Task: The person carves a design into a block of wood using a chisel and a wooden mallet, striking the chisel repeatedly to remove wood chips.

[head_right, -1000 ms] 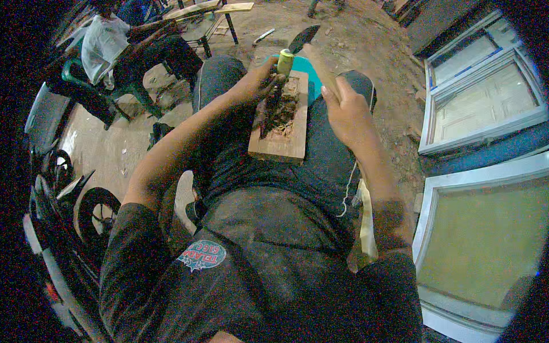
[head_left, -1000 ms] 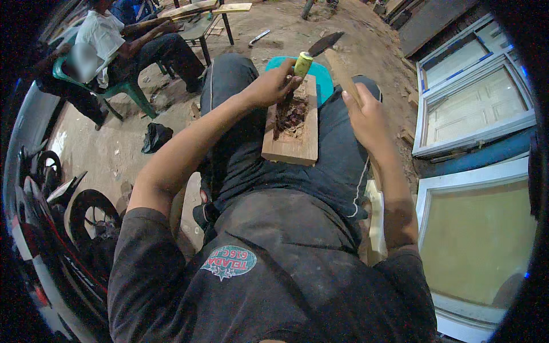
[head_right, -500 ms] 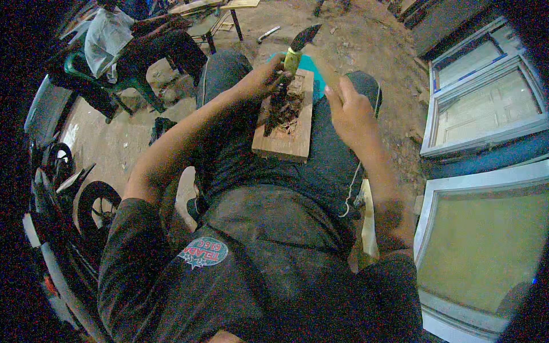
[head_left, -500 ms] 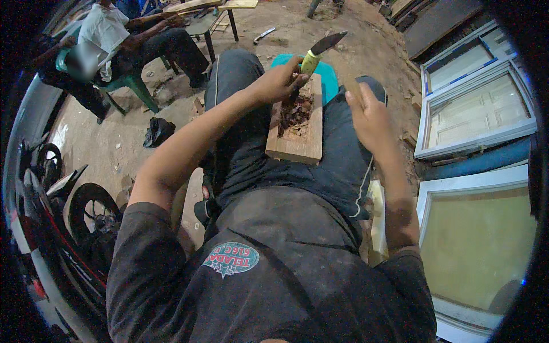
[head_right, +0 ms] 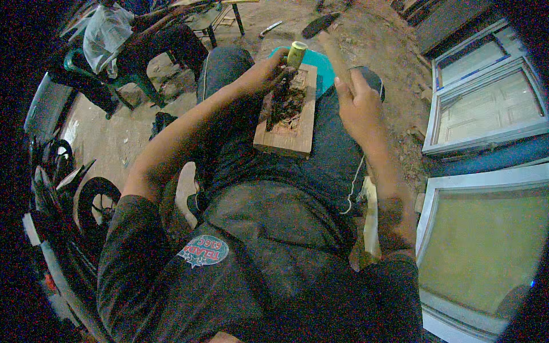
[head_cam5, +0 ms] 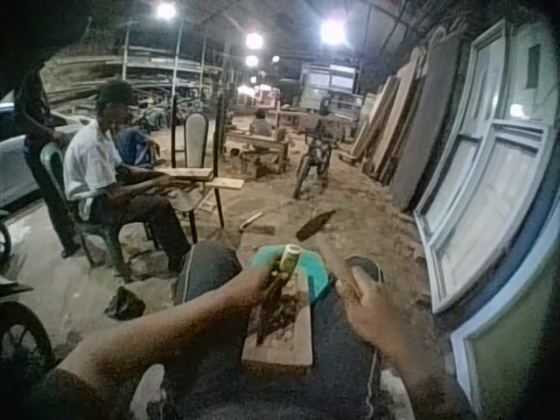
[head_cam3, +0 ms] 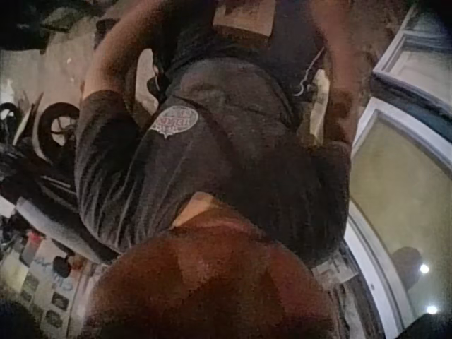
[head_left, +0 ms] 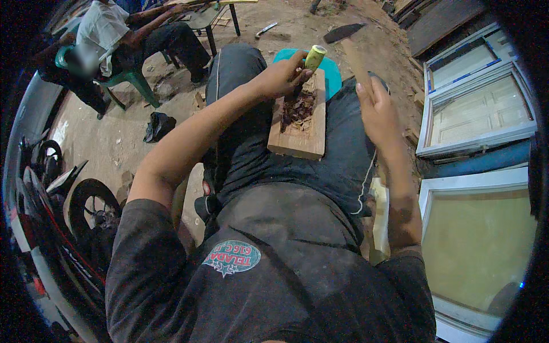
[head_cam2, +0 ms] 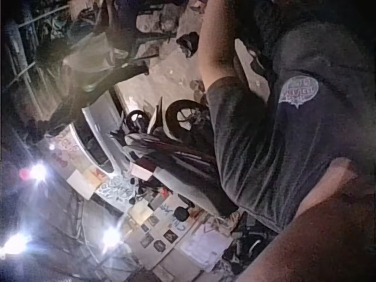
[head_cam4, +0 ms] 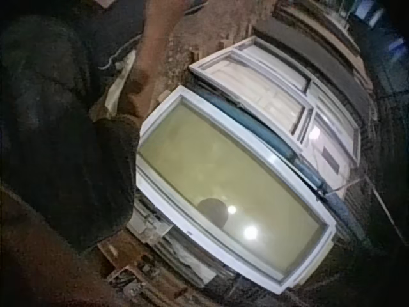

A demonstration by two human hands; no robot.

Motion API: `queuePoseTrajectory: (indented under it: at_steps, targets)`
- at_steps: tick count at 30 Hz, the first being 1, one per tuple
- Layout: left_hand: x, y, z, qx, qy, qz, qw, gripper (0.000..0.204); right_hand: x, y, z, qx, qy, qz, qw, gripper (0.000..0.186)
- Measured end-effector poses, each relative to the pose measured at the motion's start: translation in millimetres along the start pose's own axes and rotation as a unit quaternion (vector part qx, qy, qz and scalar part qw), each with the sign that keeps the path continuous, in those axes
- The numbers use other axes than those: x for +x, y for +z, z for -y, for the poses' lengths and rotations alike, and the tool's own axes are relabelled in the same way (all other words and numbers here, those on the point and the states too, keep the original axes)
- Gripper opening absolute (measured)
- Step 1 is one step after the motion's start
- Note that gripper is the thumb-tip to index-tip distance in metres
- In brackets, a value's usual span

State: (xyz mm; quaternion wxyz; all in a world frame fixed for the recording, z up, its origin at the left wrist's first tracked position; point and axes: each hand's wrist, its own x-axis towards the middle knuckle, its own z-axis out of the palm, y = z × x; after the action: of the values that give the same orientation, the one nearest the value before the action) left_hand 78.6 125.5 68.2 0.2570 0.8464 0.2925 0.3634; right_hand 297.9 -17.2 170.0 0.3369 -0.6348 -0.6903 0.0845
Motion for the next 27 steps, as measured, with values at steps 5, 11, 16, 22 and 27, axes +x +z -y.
queuePoseTrajectory:
  at_steps: [5, 11, 16, 22, 27]
  targets:
    - [3, 3, 8, -0.007, 0.027, -0.016, 0.999, 0.044, -1, 11, -15, 0.025, -0.033, -0.008, 0.999, 0.035]
    - [2, 2, 5, -0.019, 0.007, 0.002, 1.000, 0.045, 1, 5, -6, 0.018, -0.030, 0.023, 0.999, 0.037]
    - [3, 3, 4, -0.011, 0.034, -0.009, 0.999, 0.045, -1, 2, -2, 0.050, -0.015, -0.047, 0.998, 0.037]
    - [0, 0, 0, 0.001, 0.003, -0.002, 1.000, 0.044, -3, 8, -12, -0.015, -0.022, 0.017, 0.999, 0.035]
    - [2, 0, -1, -0.025, 0.001, -0.002, 1.000, 0.042, -2, 10, -11, 0.016, -0.021, -0.025, 0.999, 0.034]
